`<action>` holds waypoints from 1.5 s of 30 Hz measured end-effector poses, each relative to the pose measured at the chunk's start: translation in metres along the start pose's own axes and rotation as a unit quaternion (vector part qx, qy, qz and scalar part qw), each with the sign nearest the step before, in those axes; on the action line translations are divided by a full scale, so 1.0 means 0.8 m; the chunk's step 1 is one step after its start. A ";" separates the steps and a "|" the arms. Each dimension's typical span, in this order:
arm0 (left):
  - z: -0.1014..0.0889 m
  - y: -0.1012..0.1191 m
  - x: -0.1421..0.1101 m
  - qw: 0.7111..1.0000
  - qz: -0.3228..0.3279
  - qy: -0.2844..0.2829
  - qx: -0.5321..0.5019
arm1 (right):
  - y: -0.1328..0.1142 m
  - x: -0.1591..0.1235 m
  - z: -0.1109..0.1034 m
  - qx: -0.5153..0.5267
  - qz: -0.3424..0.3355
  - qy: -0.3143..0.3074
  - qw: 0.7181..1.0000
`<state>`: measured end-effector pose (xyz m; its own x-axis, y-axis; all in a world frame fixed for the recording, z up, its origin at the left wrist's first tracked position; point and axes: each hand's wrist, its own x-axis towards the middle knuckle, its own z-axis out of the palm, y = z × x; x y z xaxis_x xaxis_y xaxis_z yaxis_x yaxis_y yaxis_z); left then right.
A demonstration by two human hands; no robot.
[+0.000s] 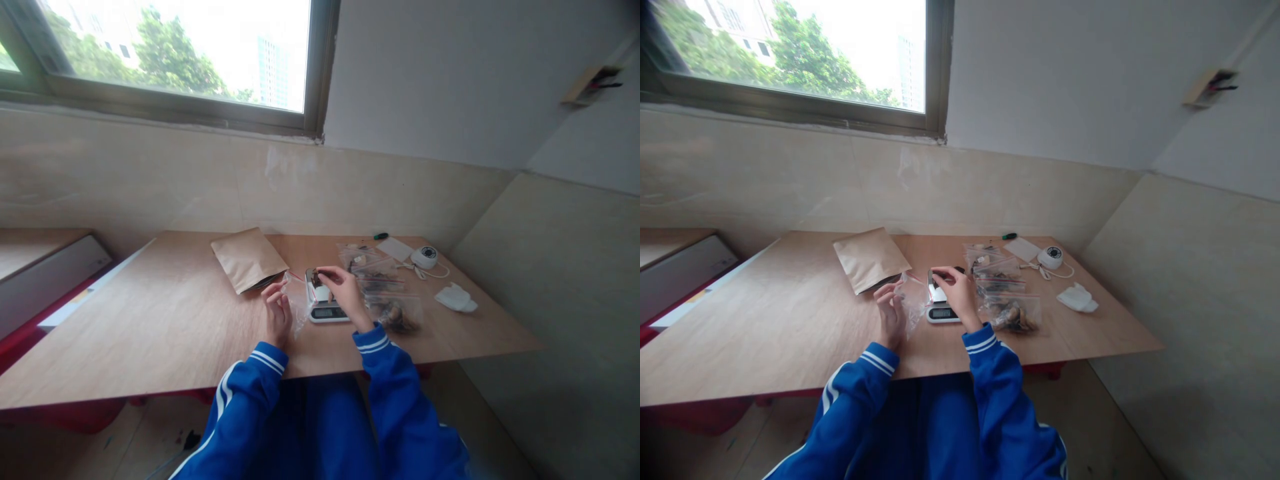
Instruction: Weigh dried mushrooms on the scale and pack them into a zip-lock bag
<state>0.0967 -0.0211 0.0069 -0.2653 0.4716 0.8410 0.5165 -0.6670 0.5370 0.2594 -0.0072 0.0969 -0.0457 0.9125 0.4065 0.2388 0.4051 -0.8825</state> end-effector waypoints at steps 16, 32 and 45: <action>0.001 0.005 0.000 1.000 -0.003 0.003 -0.002 | 0.091 -0.012 -0.028 -0.335 0.022 -0.038 0.941; 0.000 0.000 -0.004 1.000 -0.021 -0.001 -0.008 | 0.117 -0.009 -0.038 -0.379 -0.047 0.026 0.924; -0.001 0.003 0.000 1.000 -0.015 0.003 -0.005 | 0.091 0.011 -0.037 -0.431 -0.046 0.037 0.901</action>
<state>0.0972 -0.0232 0.0082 -0.2851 0.4884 0.8248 0.5000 -0.6584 0.5627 0.3053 0.0284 0.0430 -0.0468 0.8585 0.5107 0.9027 0.2553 -0.3464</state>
